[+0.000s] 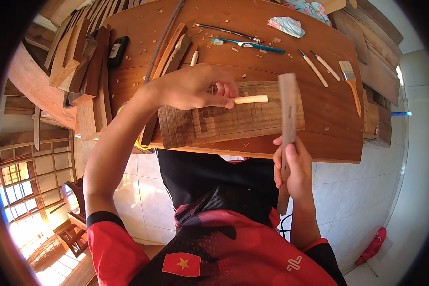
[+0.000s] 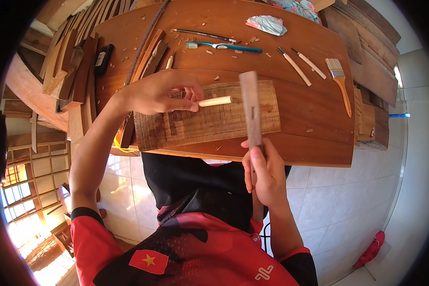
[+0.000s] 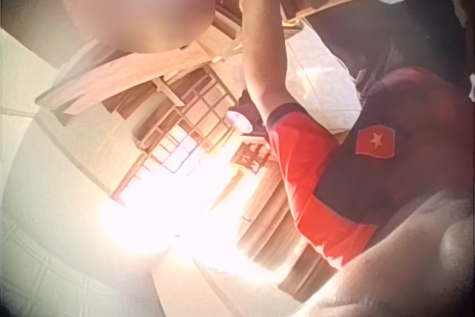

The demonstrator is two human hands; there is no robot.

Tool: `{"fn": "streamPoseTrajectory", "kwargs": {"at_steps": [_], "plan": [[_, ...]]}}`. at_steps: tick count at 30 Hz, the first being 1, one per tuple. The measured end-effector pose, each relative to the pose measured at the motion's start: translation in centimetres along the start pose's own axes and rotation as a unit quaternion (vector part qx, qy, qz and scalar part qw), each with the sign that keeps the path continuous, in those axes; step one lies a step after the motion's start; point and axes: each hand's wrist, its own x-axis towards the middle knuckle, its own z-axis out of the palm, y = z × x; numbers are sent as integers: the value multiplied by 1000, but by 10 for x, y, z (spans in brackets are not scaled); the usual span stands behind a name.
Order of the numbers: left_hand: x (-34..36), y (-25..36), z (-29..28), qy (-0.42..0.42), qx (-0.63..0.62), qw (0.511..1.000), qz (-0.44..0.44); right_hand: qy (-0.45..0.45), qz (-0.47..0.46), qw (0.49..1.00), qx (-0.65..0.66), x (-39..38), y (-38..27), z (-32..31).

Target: The person uses a wooden mallet to repeatedly strike a small cylindrical wooden dowel held against a wooden workbench. The person rotates the dowel and adjusts their grip to shape different sides of the object throughout the clip.

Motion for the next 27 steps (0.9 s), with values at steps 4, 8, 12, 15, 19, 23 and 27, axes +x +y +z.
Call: {"fn": "streamPoseTrajectory", "kwargs": {"at_steps": [4,8,12,15,19,23,27], "plan": [[0,1,1,-1,-7,1000,1,-14,12,1000,-2,-7,12,9],[-4,-3,1,2,-39,999,-10,4,8,1000,7,-7,11,10],[-13,-3,2,13,-101,994,-41,-8,-2,1000,29,-5,10,12],[-21,-3,2,25,-107,992,-65,-38,-7,999,31,-3,11,13],[-42,-9,7,85,-180,979,-44,-32,-6,999,38,-1,10,11],[-62,-16,-1,128,-135,982,-38,-34,-5,999,20,1,6,9],[-64,-8,1,154,-110,981,-30,-33,-12,999,22,2,2,15]]}}
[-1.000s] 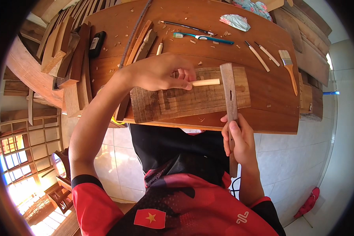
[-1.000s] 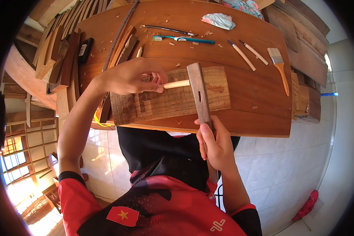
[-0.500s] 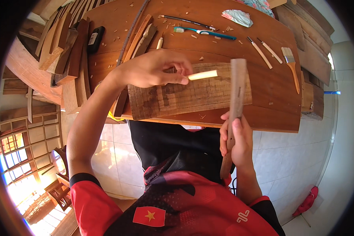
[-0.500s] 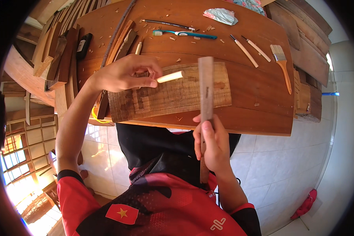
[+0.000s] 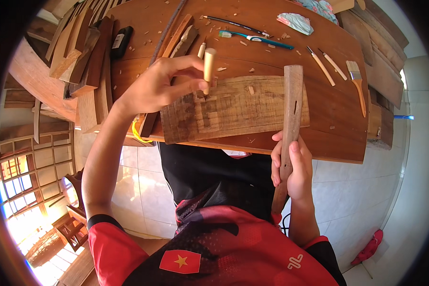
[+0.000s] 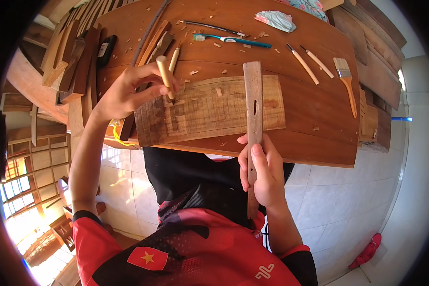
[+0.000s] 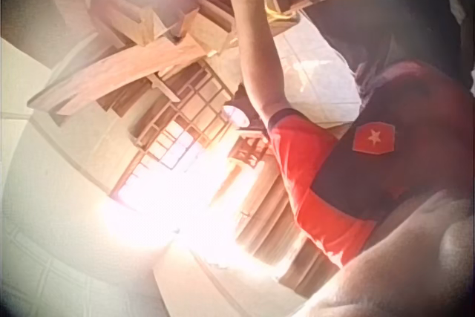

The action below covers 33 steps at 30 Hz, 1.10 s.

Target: The person uses a wooden mallet to repeatedly strike a small cylindrical wooden dowel held against a wooden workbench. The person rotates the dowel and adjusts their grip to shape different sides of the object throughout the clip.

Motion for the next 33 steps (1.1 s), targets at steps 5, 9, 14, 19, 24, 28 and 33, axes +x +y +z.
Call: {"fn": "streamPoseTrajectory", "kwargs": {"at_steps": [5,9,14,19,24,28,33], "plan": [[18,13,11,-3,83,993,86,-14,-11,1000,-8,0,-1,5],[40,19,16,-60,120,984,116,1,-20,1000,-16,-3,-3,4],[44,20,12,-83,152,980,94,7,-22,1000,-15,-5,-3,-3],[41,14,12,-75,141,984,74,0,5,999,-33,-4,2,-4],[41,12,13,-76,134,986,63,-27,26,997,-74,-2,-7,-6],[44,18,14,-83,173,980,61,-4,13,996,-87,-1,-13,-9],[44,21,14,-88,208,971,76,-7,13,997,-79,-5,-10,-11]]}}
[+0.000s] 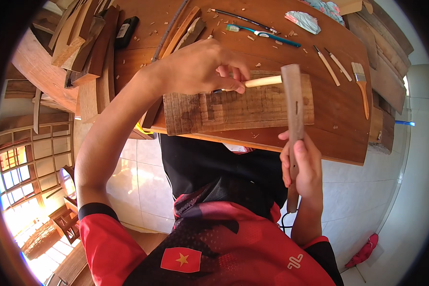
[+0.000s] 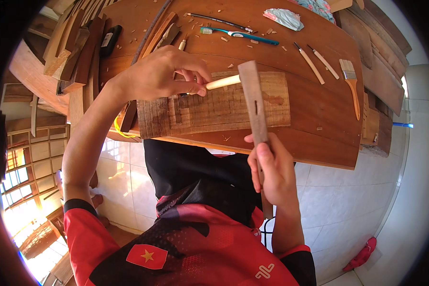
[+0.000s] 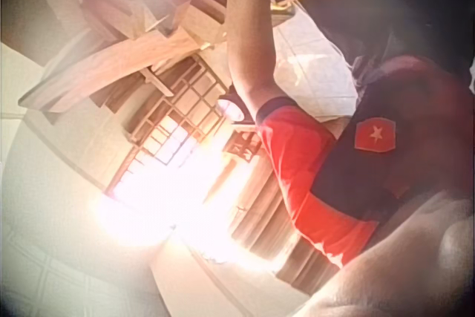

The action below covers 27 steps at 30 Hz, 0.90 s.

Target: The person uses a wooden mallet to repeatedly strike a small cylindrical wooden dowel held against a wooden workbench. The person rotates the dowel and adjusts their grip to shape different sides of the object throughout the clip.

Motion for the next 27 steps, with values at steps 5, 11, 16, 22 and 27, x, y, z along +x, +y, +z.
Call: {"fn": "streamPoseTrajectory", "kwargs": {"at_steps": [5,11,16,22,27], "plan": [[0,-2,4,11,3,1000,-7,-11,30,999,-36,-2,-1,0],[1,-4,6,8,23,1000,-12,38,2,999,28,-1,3,-1],[-1,-2,5,4,22,999,-23,39,1,999,36,0,3,-5],[0,-3,8,17,4,999,-29,10,17,1000,-21,1,2,-4],[2,-3,8,9,25,999,-40,-11,48,998,-46,2,6,-1]]}}
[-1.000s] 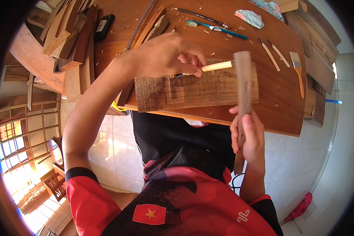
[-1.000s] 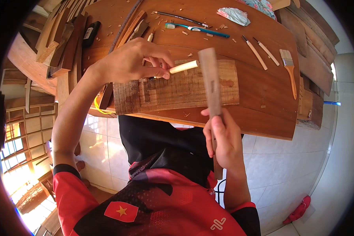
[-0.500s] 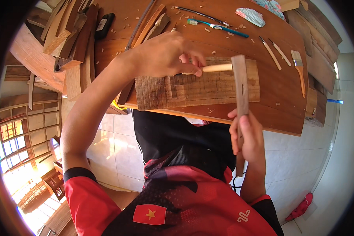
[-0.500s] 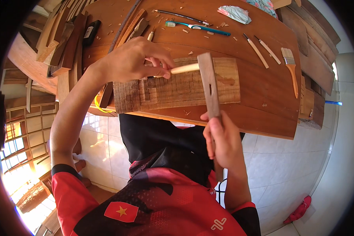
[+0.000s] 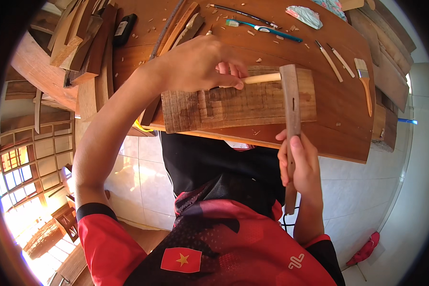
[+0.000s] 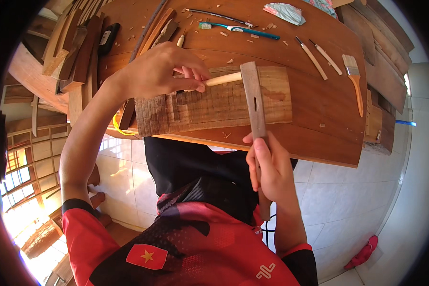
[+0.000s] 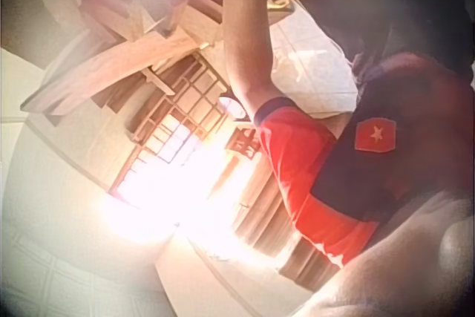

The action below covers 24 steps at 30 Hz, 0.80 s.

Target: The person uses a wooden mallet to repeatedly strike a small cylindrical wooden dowel held against a wooden workbench. The person rotates the dowel and adjusts their grip to shape different sides of the object throughout the clip.

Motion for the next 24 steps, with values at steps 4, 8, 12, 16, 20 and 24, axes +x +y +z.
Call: {"fn": "streamPoseTrajectory", "kwargs": {"at_steps": [4,8,12,16,20,24], "plan": [[0,2,0,-10,-2,1000,-6,92,-29,987,126,7,4,-6],[2,3,-1,-9,-5,1000,-6,8,3,999,42,5,8,1],[6,6,-2,-17,11,1000,-12,38,-12,993,108,1,10,3],[4,6,-2,-16,7,1000,-9,41,-9,995,96,-1,7,2],[2,6,-2,-18,13,1000,-13,-2,23,999,48,-5,7,4],[4,7,-2,-28,16,999,-25,103,-54,980,164,-3,6,1]]}}
